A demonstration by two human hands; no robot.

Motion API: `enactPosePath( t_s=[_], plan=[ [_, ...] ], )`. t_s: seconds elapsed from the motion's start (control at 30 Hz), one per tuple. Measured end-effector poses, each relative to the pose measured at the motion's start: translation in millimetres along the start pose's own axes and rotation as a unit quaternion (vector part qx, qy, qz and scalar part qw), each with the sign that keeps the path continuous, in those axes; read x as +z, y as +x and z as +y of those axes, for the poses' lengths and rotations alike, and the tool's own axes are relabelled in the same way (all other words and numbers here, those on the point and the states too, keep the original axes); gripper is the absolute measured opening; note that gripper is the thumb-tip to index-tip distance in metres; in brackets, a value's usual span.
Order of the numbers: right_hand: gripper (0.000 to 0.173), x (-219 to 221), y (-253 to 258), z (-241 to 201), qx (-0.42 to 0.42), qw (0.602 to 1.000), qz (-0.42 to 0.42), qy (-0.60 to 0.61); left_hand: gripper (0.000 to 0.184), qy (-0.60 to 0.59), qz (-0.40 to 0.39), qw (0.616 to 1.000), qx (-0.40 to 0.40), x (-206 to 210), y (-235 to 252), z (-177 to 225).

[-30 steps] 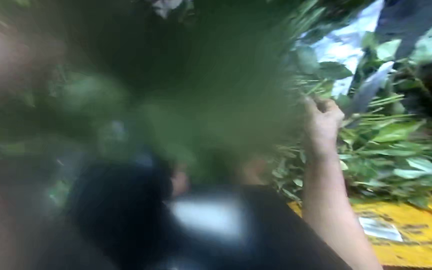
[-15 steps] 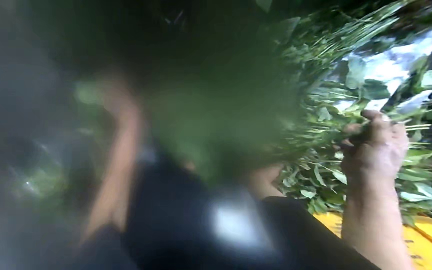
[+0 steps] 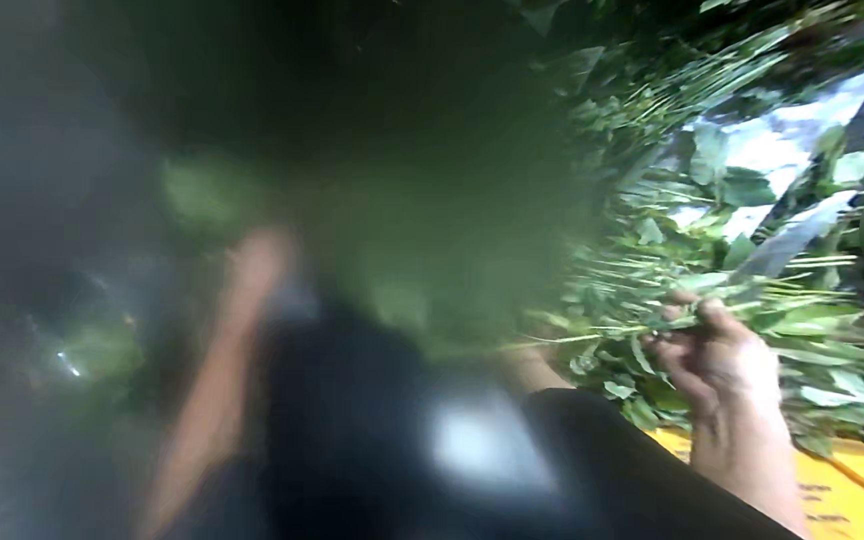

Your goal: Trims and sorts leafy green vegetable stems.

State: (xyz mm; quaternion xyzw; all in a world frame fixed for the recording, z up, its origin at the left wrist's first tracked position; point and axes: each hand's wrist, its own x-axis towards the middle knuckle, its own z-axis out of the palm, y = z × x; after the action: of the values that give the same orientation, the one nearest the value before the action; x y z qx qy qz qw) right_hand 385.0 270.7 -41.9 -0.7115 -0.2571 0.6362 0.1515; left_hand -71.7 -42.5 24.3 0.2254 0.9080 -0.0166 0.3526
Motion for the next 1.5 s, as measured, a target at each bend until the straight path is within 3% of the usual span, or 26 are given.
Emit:
enactPosePath(
  t_s=[0.07,0.13,0.2,0.23,0.27,0.3,0.37,0.43,0.47,0.53,0.57,0.6,0.63,0.7,0.77,0.87,1.0,1.07,1.17,1.2,1.27,1.33,1.43,1.5],
  plan=[
    [0.036,-5.2,5.0,16.5,0.024,1.000,0.003,-0.011,0.038,-0.071,-0.033,0.996,0.050,-35.1,-6.0,-4.3],
    [0.040,-11.9,3.0,28.1,0.009,0.979,0.014,-0.204,0.037,-0.116,-0.071,0.987,0.081,-67.6,1.5,1.6],
    [0.070,-14.8,-8.6,23.7,-0.033,0.857,0.037,-0.513,0.039,-0.133,-0.110,0.978,0.113,-96.1,9.3,30.3],
    [0.084,-11.4,-15.5,15.1,-0.020,0.803,0.046,-0.593,0.040,-0.143,-0.133,0.972,0.128,-105.7,12.9,55.7],
    [0.088,-6.3,-26.5,3.5,-0.030,0.783,0.045,-0.620,0.040,-0.160,-0.159,0.963,0.144,-109.9,17.1,84.1],
    [0.082,-0.4,-40.2,-9.1,-0.080,0.791,0.035,-0.605,0.041,-0.187,-0.193,0.948,0.168,-108.1,22.6,112.4],
    [0.054,19.4,-58.9,-34.4,-0.207,0.852,-0.019,-0.480,0.041,-0.232,-0.282,0.905,0.220,-91.7,34.4,170.5],
    [0.049,45.3,-63.4,-50.6,-0.233,0.926,-0.121,-0.272,0.042,-0.195,-0.368,0.864,0.282,-68.1,39.1,233.9],
    [0.050,55.7,-54.3,-48.6,-0.228,0.943,-0.191,-0.147,0.044,-0.158,-0.398,0.849,0.309,-52.7,37.8,262.4],
    [0.054,73.5,-14.9,-31.8,-0.253,0.909,-0.321,0.087,0.045,-0.088,-0.435,0.825,0.349,-19.2,28.5,310.0],
    [0.056,81.1,-1.0,-29.0,-0.281,0.884,-0.341,0.156,0.044,-0.068,-0.453,0.817,0.351,-2.9,22.5,328.9],
    [0.056,83.1,-2.6,-34.2,-0.286,0.881,-0.322,0.195,0.043,-0.066,-0.469,0.811,0.343,13.1,17.7,344.0],
    [0.052,81.3,-22.3,-47.3,-0.253,0.906,-0.262,0.216,0.042,-0.086,-0.482,0.806,0.332,29.1,13.4,355.7],
    [0.044,76.8,-71.6,-75.3,-0.121,0.970,-0.115,0.174,0.038,-0.126,-0.488,0.808,0.305,58.1,0.7,372.4],
    [0.043,71.0,-75.6,-58.1,-0.087,0.985,-0.065,0.132,0.037,-0.153,-0.487,0.813,0.280,86.7,-13.1,375.7],
    [0.047,61.3,-62.8,-16.5,-0.072,0.992,-0.058,0.088,0.041,-0.153,-0.498,0.821,0.234,113.2,-29.2,372.0],
    [0.051,45.3,-63.2,-13.1,-0.029,0.986,-0.102,0.131,0.033,-0.156,-0.501,0.821,0.225,128.7,-30.1,371.3],
    [0.046,36.0,-49.6,-16.5,-0.061,0.976,-0.103,0.182,0.036,-0.157,-0.513,0.810,0.236,127.6,-27.3,376.2],
    [0.055,38.0,-5.5,10.2,-0.223,0.937,-0.106,0.246,0.037,-0.143,-0.515,0.806,0.256,126.5,-32.9,380.5],
    [0.056,42.7,-3.9,14.6,-0.238,0.935,-0.102,0.244,0.037,-0.136,-0.503,0.815,0.255,125.8,-34.6,383.2],
    [0.053,52.4,-37.3,-2.2,-0.142,0.968,-0.044,0.204,0.041,-0.141,-0.475,0.834,0.241,124.0,-38.2,392.1],
    [0.055,51.2,-54.0,-13.4,-0.083,0.980,-0.063,0.167,0.038,-0.166,-0.457,0.848,0.213,127.6,-42.8,395.9],
    [0.051,39.9,-56.2,-3.7,-0.099,0.980,-0.106,0.136,0.032,-0.215,-0.452,0.842,0.200,132.5,-39.9,394.6],
    [0.044,14.0,-50.5,6.6,-0.169,0.985,-0.044,0.012,0.034,-0.214,-0.428,0.842,0.248,129.8,-30.7,407.3]
  ],
)
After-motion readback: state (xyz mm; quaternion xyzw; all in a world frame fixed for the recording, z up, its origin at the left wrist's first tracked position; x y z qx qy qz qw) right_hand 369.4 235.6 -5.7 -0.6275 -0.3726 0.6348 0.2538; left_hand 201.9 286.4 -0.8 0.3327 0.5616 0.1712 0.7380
